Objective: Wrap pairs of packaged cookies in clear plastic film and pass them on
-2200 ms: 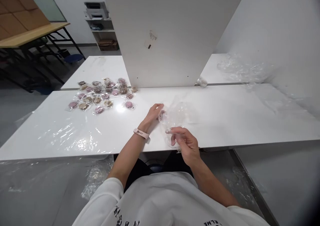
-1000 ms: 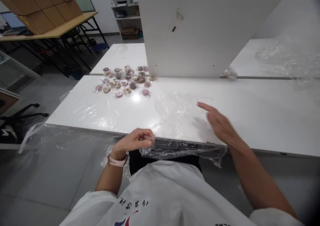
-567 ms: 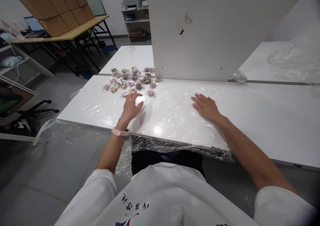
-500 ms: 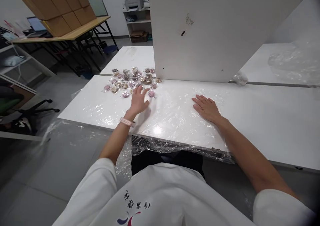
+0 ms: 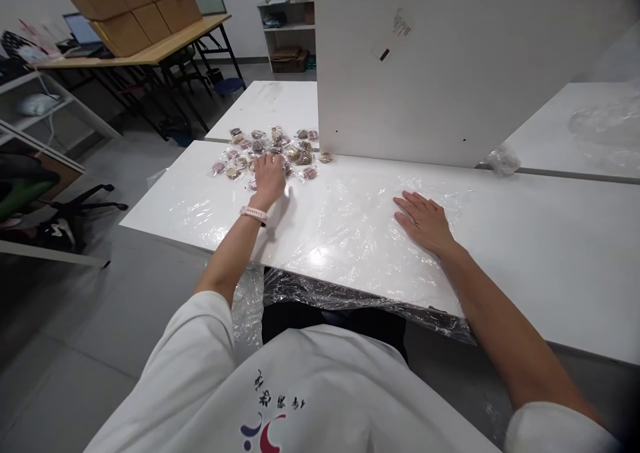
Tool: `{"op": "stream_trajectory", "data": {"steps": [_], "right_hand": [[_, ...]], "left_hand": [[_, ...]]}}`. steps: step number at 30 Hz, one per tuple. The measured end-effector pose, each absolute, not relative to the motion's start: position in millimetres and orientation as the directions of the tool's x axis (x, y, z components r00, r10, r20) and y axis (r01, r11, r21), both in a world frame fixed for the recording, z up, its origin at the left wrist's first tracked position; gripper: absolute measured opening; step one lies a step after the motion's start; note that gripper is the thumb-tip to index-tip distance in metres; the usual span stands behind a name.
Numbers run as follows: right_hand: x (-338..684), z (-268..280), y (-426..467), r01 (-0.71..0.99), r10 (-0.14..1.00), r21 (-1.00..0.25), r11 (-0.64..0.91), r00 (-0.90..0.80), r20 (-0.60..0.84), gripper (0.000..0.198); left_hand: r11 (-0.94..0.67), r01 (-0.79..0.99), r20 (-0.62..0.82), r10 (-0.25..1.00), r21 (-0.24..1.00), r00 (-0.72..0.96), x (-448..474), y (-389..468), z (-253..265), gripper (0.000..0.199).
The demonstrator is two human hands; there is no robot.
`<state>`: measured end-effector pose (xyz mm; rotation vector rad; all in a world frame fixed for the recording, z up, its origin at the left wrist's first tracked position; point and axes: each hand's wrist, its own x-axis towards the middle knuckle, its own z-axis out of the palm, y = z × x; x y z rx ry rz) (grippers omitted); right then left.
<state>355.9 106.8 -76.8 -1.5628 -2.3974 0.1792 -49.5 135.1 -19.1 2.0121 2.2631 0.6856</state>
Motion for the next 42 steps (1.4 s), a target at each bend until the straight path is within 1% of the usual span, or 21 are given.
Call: {"op": "stream_trajectory", "data": {"steps": [2,4,5,7,9,12,17,19,20,22,23,25,27,29,31,33,36,38,40,41,42], "right_hand": [[355.7,-76.2,106.1,0.875,0.913,-0.262,0.407,-0.379,0.153,0.057],[355.8,-76.1,105.7,0.874,0.914,-0.270,0.403,-0.375,0.153,0.058],[355.9,-76.2,105.6,0.874,0.915,-0.272,0.403,-0.373,0.154,0.058],[355.8,-76.4,105.4,0.873,0.914,-0.274,0.404,-0.373,0.158,0.058],[355.6,-76.3,105.2,0.870,0.913,-0.278,0.406,-0.373,0.166,0.058],[355.2,-75.9,104.8,0.867,0.913,-0.289,0.406,-0.367,0.179,0.057],[354.5,-75.0,104.5,0.874,0.917,-0.284,0.395,-0.358,0.175,0.058],[354.4,-74.8,104.6,0.879,0.917,-0.266,0.395,-0.362,0.166,0.058],[354.4,-74.6,104.6,0.882,0.918,-0.257,0.395,-0.363,0.161,0.057],[354.4,-74.4,104.6,0.886,0.918,-0.247,0.393,-0.363,0.159,0.057],[354.4,-74.3,104.6,0.885,0.918,-0.250,0.393,-0.362,0.161,0.057],[354.1,-73.9,104.5,0.882,0.919,-0.264,0.391,-0.359,0.164,0.058],[353.7,-73.2,104.6,0.880,0.921,-0.276,0.387,-0.356,0.157,0.059],[353.3,-72.2,104.8,0.881,0.924,-0.279,0.382,-0.355,0.144,0.060],[353.2,-70.9,105.3,0.885,0.924,-0.267,0.382,-0.360,0.132,0.060],[353.6,-69.9,105.7,0.889,0.923,-0.249,0.385,-0.365,0.125,0.059],[354.8,-69.9,105.5,0.885,0.921,-0.254,0.390,-0.367,0.135,0.058],[355.3,-71.4,105.2,0.876,0.919,-0.279,0.392,-0.364,0.149,0.058],[355.3,-73.4,105.7,0.870,0.919,-0.298,0.392,-0.362,0.153,0.059],[355.2,-74.1,106.4,0.869,0.920,-0.304,0.391,-0.362,0.150,0.059],[355.2,-74.0,107.2,0.867,0.920,-0.309,0.391,-0.363,0.145,0.058]], "left_hand": [[0.070,0.944,0.168,0.977,0.323,-0.130,-68.9,139.4,-17.9,0.041],[0.057,0.953,0.061,0.995,0.297,-0.079,-79.7,137.9,-21.6,0.053],[0.049,0.955,0.048,0.997,0.293,-0.066,-81.5,135.2,-24.9,0.059],[0.024,0.958,0.103,0.993,0.286,-0.056,-79.6,128.3,-32.4,0.062],[0.003,0.962,0.174,0.983,0.272,-0.053,-74.4,122.0,-38.9,0.057],[0.012,0.961,0.206,0.976,0.276,-0.072,-68.7,118.1,-44.1,0.047],[0.128,0.896,0.232,0.942,0.425,-0.244,-63.3,116.7,-32.9,0.041],[0.099,0.841,0.280,0.917,0.532,-0.285,-49.9,110.3,-16.9,0.041],[0.045,0.805,0.301,0.914,0.592,-0.272,-38.1,104.6,-7.2,0.041],[-0.125,0.713,0.329,0.931,0.690,-0.156,-3.9,88.7,11.1,0.041],[-0.205,0.664,0.319,0.946,0.719,-0.053,17.8,79.2,17.4,0.042],[-0.341,0.599,0.285,0.939,0.724,0.190,65.5,59.2,19.8,0.043],[-0.465,0.576,0.227,0.870,0.673,0.438,111.1,41.5,7.0,0.043],[-0.595,0.589,0.176,0.769,0.547,0.614,145.7,29.1,-15.6,0.051],[-0.688,0.594,0.137,0.694,0.418,0.707,164.6,22.8,-36.6,0.063],[-0.716,0.596,0.118,0.670,0.365,0.733,166.9,20.5,-46.2,0.080],[-0.679,0.594,0.117,0.695,0.432,0.709,143.0,14.7,-34.6,0.107],[-0.611,0.602,0.141,0.752,0.514,0.644,113.6,2.0,-18.2,0.110],[-0.478,0.636,0.205,0.866,0.607,0.455,79.6,-21.8,-5.5,0.096],[-0.381,0.648,0.244,0.924,0.660,0.295,63.1,-37.9,-3.0,0.082],[-0.273,0.642,0.284,0.955,0.716,0.090,48.0,-56.4,-3.9,0.065]]}}
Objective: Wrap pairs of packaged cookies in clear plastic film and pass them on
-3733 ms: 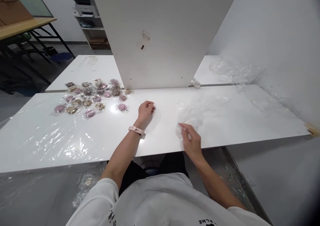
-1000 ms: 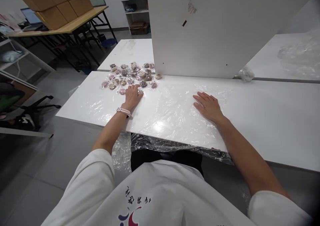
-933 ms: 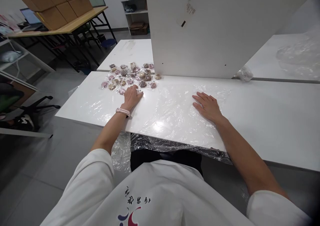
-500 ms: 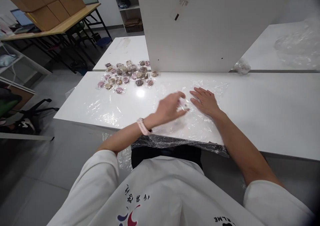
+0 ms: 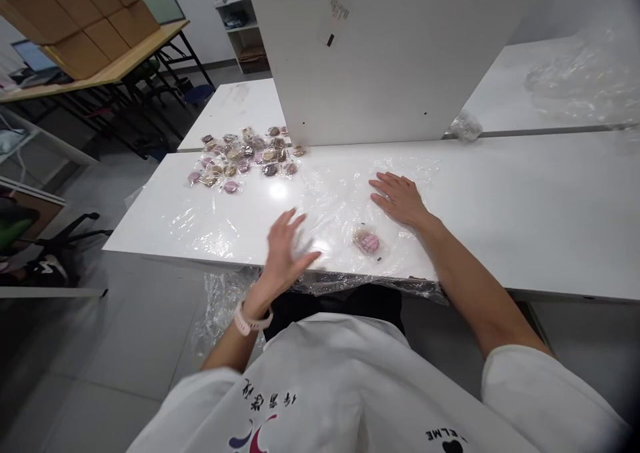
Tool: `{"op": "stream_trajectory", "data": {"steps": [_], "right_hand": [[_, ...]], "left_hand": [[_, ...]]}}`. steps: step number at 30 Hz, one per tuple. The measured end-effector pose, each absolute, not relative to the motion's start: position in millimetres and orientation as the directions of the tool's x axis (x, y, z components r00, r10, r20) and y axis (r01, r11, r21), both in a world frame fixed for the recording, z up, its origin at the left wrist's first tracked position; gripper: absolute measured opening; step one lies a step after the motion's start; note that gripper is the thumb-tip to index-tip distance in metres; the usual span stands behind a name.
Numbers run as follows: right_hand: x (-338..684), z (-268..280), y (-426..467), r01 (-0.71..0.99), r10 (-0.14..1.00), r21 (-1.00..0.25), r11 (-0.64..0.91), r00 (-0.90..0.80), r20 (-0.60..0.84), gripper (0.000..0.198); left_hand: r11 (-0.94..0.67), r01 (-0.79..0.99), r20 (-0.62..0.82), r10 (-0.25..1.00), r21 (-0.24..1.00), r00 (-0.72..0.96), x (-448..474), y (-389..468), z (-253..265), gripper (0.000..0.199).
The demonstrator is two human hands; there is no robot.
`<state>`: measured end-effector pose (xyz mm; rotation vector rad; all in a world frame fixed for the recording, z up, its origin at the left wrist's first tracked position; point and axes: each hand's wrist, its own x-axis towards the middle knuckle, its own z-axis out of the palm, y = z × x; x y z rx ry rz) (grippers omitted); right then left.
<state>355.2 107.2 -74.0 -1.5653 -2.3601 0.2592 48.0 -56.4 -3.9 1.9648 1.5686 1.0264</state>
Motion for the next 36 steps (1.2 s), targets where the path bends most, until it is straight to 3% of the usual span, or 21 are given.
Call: {"op": "stream_trajectory", "data": {"steps": [2,3,5,8,10,12,15,18,23,26,29,32,36], "right_hand": [[355.6,-70.0,108.0,0.862,0.923,-0.331,0.385,-0.358,0.142,0.058],[356.2,-65.3,107.0,0.858,0.926,-0.348,0.378,-0.347,0.152,0.059],[358.0,-49.9,98.7,0.848,0.927,-0.377,0.373,-0.318,0.201,0.061],[358.7,-18.5,65.9,0.843,0.915,-0.361,0.399,-0.342,0.213,0.062],[356.5,-1.3,34.4,0.835,0.905,-0.352,0.424,-0.407,0.125,0.060],[353.1,6.3,4.1,0.822,0.886,-0.357,0.443,-0.462,0.037,0.058],[349.7,0.1,-23.9,0.800,0.870,-0.391,0.455,-0.494,0.002,0.049],[349.7,-14.9,-29.7,0.765,0.883,-0.484,0.426,-0.467,0.039,0.037],[349.9,-30.2,-30.0,0.769,0.878,-0.432,0.471,-0.364,0.310,0.028],[343.5,-28.9,-32.8,0.769,0.802,-0.383,0.511,-0.267,0.535,0.029],[325.1,-27.3,-32.7,0.752,0.711,-0.347,0.560,-0.221,0.667,0.032],[298.5,-34.3,-30.2,0.736,0.668,-0.254,0.628,-0.342,0.661,0.031],[279.6,-44.9,-33.7,0.706,0.681,-0.158,0.691,-0.561,0.472,0.034]], "left_hand": [[-0.050,0.542,0.284,0.889,0.839,-0.358,24.7,-98.2,-16.0,0.028],[0.026,0.454,0.242,0.818,0.891,-0.521,17.1,-119.5,-26.4,0.020],[0.124,0.260,0.086,0.739,0.958,-0.668,10.2,-157.6,-51.3,0.019],[0.329,-0.146,-0.345,0.702,0.933,-0.623,15.4,-191.5,-83.7,0.019],[0.428,-0.450,-0.613,0.653,0.783,-0.445,23.1,-195.2,-94.5,0.023],[0.479,-0.656,-0.749,0.631,0.582,-0.203,30.4,-186.9,-97.8,0.031],[0.530,-0.744,-0.740,0.669,0.407,0.071,40.2,-164.1,-96.6,0.027],[0.564,-0.736,-0.648,0.727,0.374,0.228,50.5,-144.1,-93.6,0.026],[0.569,-0.664,-0.555,0.787,0.485,0.269,61.8,-136.2,-82.1,0.025],[0.539,-0.634,-0.522,0.818,0.555,0.239,61.7,-140.4,-72.4,0.029],[0.523,-0.613,-0.491,0.838,0.592,0.240,61.8,-143.2,-63.5,0.030],[0.515,-0.600,-0.466,0.848,0.612,0.253,64.5,-144.1,-53.7,0.031],[0.476,-0.532,-0.419,0.877,0.700,0.233,65.6,-145.6,-37.7,0.034]]}}
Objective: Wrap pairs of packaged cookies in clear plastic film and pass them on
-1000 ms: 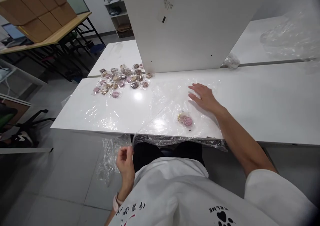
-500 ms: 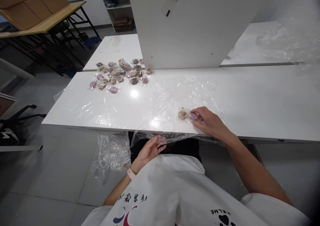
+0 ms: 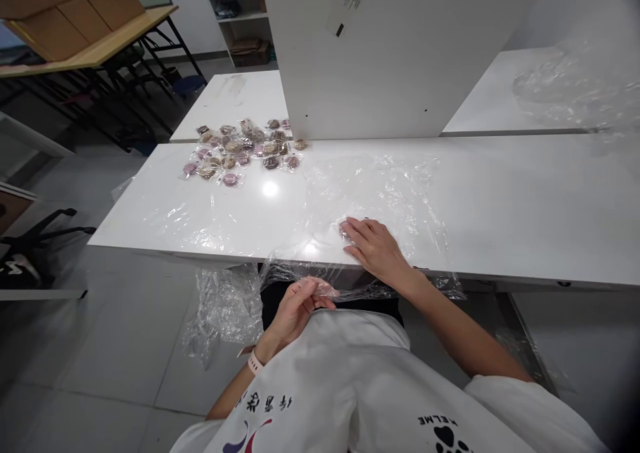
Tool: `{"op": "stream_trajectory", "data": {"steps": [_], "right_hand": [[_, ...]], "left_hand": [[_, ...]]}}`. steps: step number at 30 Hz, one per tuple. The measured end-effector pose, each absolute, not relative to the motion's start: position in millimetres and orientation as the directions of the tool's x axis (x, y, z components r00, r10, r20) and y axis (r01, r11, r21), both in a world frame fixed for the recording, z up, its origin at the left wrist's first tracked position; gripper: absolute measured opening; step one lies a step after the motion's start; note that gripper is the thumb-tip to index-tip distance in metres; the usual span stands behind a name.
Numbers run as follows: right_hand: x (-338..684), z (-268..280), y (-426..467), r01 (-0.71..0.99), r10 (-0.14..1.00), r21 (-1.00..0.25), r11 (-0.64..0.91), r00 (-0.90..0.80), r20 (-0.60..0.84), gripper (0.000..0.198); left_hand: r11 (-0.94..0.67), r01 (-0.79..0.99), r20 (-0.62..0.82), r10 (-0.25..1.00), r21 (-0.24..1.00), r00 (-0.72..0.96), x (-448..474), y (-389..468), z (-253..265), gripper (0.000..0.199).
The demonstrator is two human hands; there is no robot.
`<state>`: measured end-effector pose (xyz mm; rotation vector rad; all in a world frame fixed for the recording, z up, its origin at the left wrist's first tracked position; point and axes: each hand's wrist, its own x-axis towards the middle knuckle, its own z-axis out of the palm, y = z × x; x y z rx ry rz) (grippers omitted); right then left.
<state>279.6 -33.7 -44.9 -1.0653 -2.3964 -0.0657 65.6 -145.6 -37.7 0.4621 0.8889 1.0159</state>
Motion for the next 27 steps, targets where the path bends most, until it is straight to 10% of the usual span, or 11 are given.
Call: {"op": "stream_trajectory", "data": {"steps": [6,12,16,20,27], "right_hand": [[309.9,-34.8,-60.2,0.691,0.747,-0.331,0.643,-0.468,0.473,0.039],[335.7,-30.1,-103.5,0.750,0.741,-0.395,0.531,-0.185,0.646,0.036],[319.2,-25.5,-140.3,0.669,0.644,-0.447,0.595,-0.063,0.763,0.042],[285.1,-27.6,-145.4,0.470,0.720,-0.553,0.688,-0.349,0.600,0.051],[294.9,-52.9,-76.6,0.752,0.821,-0.364,0.549,-0.405,0.402,0.056]], "left_hand": [[0.107,-0.223,-0.062,0.979,0.969,0.196,57.2,-124.1,-16.3,0.031],[-0.377,0.096,0.304,0.852,0.921,0.427,76.5,-49.9,12.5,0.024],[-0.382,0.269,0.178,0.808,0.884,0.562,94.2,-3.7,10.2,0.039],[-0.365,0.435,0.019,0.783,0.823,0.622,93.6,14.2,-6.5,0.050],[-0.461,0.380,0.064,0.700,0.802,0.712,78.1,11.9,-24.4,0.065]]}}
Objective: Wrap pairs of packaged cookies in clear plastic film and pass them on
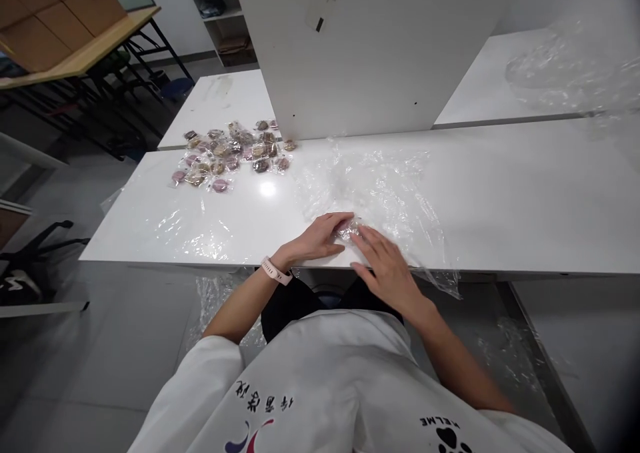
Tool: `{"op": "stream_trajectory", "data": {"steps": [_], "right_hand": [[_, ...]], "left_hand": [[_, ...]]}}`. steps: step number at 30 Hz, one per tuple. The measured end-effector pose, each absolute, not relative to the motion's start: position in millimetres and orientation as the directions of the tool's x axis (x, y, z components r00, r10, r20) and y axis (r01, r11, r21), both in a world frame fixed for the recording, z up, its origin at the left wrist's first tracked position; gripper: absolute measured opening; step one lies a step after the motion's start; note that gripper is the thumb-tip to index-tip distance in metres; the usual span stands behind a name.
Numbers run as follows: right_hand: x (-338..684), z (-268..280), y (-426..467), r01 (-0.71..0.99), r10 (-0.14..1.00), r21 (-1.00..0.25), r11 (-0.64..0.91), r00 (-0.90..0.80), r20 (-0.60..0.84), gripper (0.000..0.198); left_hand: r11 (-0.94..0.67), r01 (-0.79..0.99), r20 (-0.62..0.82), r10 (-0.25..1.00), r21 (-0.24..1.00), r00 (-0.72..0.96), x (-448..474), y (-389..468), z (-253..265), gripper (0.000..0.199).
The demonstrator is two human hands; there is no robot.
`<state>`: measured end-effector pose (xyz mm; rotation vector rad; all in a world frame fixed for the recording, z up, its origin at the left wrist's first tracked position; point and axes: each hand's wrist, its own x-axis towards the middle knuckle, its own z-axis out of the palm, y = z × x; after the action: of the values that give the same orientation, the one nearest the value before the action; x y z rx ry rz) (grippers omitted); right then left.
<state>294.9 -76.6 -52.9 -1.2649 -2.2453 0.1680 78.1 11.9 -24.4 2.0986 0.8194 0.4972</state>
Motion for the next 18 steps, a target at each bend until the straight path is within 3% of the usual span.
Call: {"op": "stream_trajectory", "data": {"steps": [4,10,12,15,18], "right_hand": [[318.6,-59.4,-47.3,0.782,0.855,-0.370,0.501,-0.382,0.351,0.049],[327.1,-58.8,-31.6,0.767,0.873,-0.458,0.449,-0.269,0.406,0.038],[326.6,-56.6,-25.9,0.750,0.918,-0.547,0.371,-0.205,0.341,0.042],[324.1,-51.9,-12.2,0.715,0.987,-0.681,0.160,-0.094,0.133,0.044],[320.8,-49.0,-0.5,0.763,0.993,-0.645,0.055,0.026,0.114,0.043]], "left_hand": [[-0.426,0.361,0.113,0.761,0.830,0.639,79.4,14.9,-26.4,0.041],[-0.474,0.556,0.111,0.820,0.683,0.562,77.4,13.8,-19.7,0.026],[-0.402,0.601,0.079,0.868,0.691,0.490,78.1,15.9,-19.9,0.028],[-0.228,0.657,-0.009,0.942,0.718,0.336,84.0,23.5,-24.2,0.031],[-0.195,0.729,0.011,0.968,0.656,0.250,89.8,28.6,-28.5,0.031]]}}
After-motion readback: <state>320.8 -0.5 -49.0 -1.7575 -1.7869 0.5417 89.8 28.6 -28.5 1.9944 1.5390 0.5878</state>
